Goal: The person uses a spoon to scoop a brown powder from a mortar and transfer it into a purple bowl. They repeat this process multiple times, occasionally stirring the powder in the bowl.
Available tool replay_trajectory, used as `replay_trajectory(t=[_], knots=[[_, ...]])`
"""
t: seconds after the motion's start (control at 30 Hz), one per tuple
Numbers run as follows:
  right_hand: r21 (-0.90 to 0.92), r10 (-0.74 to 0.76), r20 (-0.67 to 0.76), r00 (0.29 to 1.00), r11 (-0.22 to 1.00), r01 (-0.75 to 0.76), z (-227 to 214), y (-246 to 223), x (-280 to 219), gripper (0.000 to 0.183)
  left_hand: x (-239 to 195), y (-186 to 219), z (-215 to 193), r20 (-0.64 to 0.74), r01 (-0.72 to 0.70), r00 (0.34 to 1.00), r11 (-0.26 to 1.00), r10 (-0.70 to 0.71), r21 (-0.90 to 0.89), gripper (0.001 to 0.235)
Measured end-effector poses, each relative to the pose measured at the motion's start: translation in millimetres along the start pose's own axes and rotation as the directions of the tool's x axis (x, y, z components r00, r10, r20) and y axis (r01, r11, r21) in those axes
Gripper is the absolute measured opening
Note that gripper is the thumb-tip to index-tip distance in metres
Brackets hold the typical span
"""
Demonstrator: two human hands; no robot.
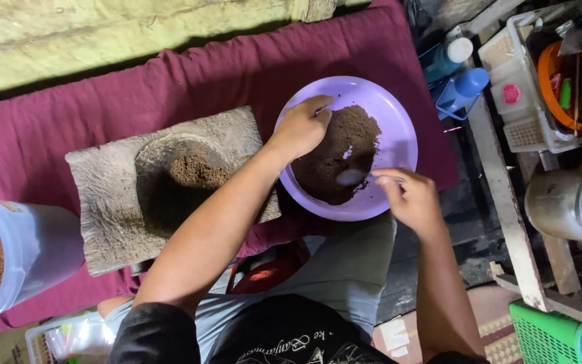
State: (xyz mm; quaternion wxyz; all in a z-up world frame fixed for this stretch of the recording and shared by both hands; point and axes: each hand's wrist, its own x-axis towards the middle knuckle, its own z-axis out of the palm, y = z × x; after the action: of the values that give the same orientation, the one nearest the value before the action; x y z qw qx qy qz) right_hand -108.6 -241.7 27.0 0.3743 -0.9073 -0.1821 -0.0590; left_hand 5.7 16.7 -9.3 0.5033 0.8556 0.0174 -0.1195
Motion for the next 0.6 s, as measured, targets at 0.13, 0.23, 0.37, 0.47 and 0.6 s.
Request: replay_trajectory(t=[0.13, 0.23, 0.37, 0.47, 0.6], knots=[[-0.023, 0.041, 0.069, 0.997, 0.999, -0.039, 17.0, 32.5, 12.7, 0.018, -2.9, 3.0, -4.0, 0.011, 0.019, 1.0, 0.999, -0.019, -0.027, 0.043], [-0.12, -0.069, -0.175, 0.982, 0.992, 0.048, 15.2, 64.6, 27.9, 0.017, -14.5, 19.8, -13.8, -0.012, 0.026, 1.0, 0.992, -0.028, -0.122, 0.043], [-0.344, -0.216, -0.289, 0.933, 0.932, 0.109, 26.7, 73.7, 40.9, 0.019, -19.1, 27.1, -20.2, -0.133, -0.013, 0.991, 0.952, -0.029, -0.305, 0.039], [-0.422, -0.228, -0.215, 0.95, 0.899, 0.12, 42.4, 70.5, 32.4, 0.018, -20.9, 33.5, -26.9, -0.182, -0.018, 0.981, 0.901, -0.068, -0.433, 0.037], [-0.397, -0.247, -0.127, 0.961, 0.9, 0.179, 23.1, 29.0, 7.0, 0.016, -22.7, 33.1, -34.3, -0.2, 0.004, 0.973, 0.868, -0.119, -0.497, 0.037]])
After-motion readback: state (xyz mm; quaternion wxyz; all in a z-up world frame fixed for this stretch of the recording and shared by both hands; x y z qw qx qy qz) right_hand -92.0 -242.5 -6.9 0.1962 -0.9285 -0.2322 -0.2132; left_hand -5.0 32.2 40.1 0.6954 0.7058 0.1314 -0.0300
